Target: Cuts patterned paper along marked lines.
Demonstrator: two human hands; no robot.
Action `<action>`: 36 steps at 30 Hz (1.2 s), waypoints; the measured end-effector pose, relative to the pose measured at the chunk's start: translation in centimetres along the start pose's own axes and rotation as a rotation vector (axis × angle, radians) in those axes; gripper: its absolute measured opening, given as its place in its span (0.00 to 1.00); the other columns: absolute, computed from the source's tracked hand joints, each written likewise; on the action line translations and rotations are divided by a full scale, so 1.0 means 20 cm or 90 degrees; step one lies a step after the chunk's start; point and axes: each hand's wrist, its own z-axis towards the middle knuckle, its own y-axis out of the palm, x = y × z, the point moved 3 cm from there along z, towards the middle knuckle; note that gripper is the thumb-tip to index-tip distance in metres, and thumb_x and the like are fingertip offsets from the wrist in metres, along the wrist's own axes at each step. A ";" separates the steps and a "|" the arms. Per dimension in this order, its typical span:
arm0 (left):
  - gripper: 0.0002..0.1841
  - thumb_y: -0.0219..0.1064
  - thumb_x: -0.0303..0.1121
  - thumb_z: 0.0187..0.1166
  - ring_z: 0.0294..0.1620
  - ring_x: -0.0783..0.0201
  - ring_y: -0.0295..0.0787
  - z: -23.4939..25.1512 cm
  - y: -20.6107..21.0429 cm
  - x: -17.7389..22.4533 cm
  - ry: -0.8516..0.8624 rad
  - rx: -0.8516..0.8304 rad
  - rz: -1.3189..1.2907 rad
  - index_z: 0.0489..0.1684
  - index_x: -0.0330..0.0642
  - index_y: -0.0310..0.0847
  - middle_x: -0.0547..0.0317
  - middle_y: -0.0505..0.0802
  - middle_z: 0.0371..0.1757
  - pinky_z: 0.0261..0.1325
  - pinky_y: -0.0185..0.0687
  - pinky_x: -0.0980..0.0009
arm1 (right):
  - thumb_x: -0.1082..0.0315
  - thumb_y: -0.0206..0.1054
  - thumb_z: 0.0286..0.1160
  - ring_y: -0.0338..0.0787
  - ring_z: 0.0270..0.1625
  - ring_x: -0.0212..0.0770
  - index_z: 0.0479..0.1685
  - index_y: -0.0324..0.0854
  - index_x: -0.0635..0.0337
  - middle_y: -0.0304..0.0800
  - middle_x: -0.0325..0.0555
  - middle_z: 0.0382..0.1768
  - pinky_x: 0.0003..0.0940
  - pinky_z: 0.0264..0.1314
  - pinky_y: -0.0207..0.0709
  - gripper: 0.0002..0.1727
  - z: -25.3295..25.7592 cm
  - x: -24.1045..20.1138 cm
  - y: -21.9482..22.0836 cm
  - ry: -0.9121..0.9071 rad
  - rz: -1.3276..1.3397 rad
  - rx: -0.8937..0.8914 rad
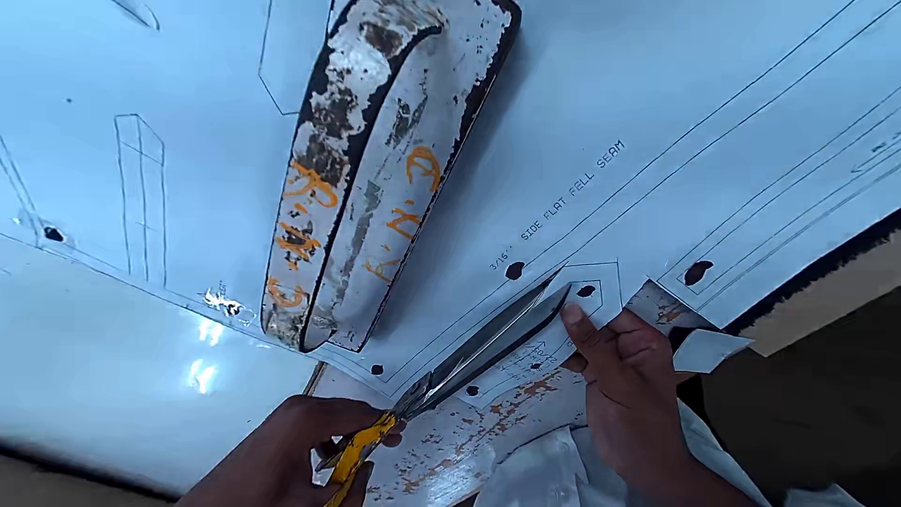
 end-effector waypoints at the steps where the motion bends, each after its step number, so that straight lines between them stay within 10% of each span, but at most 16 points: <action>1: 0.15 0.72 0.39 0.68 0.33 0.81 0.88 0.02 -0.01 -0.01 0.012 0.009 -0.003 0.49 0.45 0.94 0.64 0.98 0.47 0.30 0.80 0.82 | 0.67 0.70 0.80 0.95 0.37 0.33 0.44 0.89 0.55 0.95 0.43 0.36 0.29 0.44 0.91 0.04 0.00 0.00 0.00 -0.001 0.002 -0.001; 6: 0.14 0.73 0.45 0.66 0.31 0.87 0.85 0.08 -0.10 0.01 0.028 0.027 0.035 0.46 0.55 0.94 0.76 0.97 0.45 0.27 0.77 0.87 | 0.68 0.70 0.79 0.95 0.38 0.33 0.43 0.89 0.56 0.94 0.43 0.35 0.30 0.45 0.91 0.04 0.01 0.00 0.00 -0.002 0.009 -0.002; 19: 0.15 0.71 0.44 0.63 0.31 0.84 0.86 0.06 -0.33 0.18 -0.081 0.007 0.143 0.41 0.47 0.95 0.68 0.98 0.40 0.29 0.77 0.85 | 0.67 0.71 0.79 0.94 0.36 0.28 0.44 0.90 0.53 0.95 0.38 0.35 0.25 0.43 0.90 0.03 0.01 0.00 -0.01 -0.021 0.002 -0.038; 36: 0.14 0.65 0.15 0.66 0.40 0.41 0.91 0.10 -0.36 0.61 -0.242 -0.071 0.207 0.49 0.16 0.87 0.27 0.93 0.46 0.45 0.85 0.52 | 0.68 0.73 0.76 0.93 0.37 0.24 0.41 0.89 0.52 0.95 0.33 0.33 0.20 0.44 0.88 0.02 0.01 -0.01 0.02 0.005 0.053 -0.026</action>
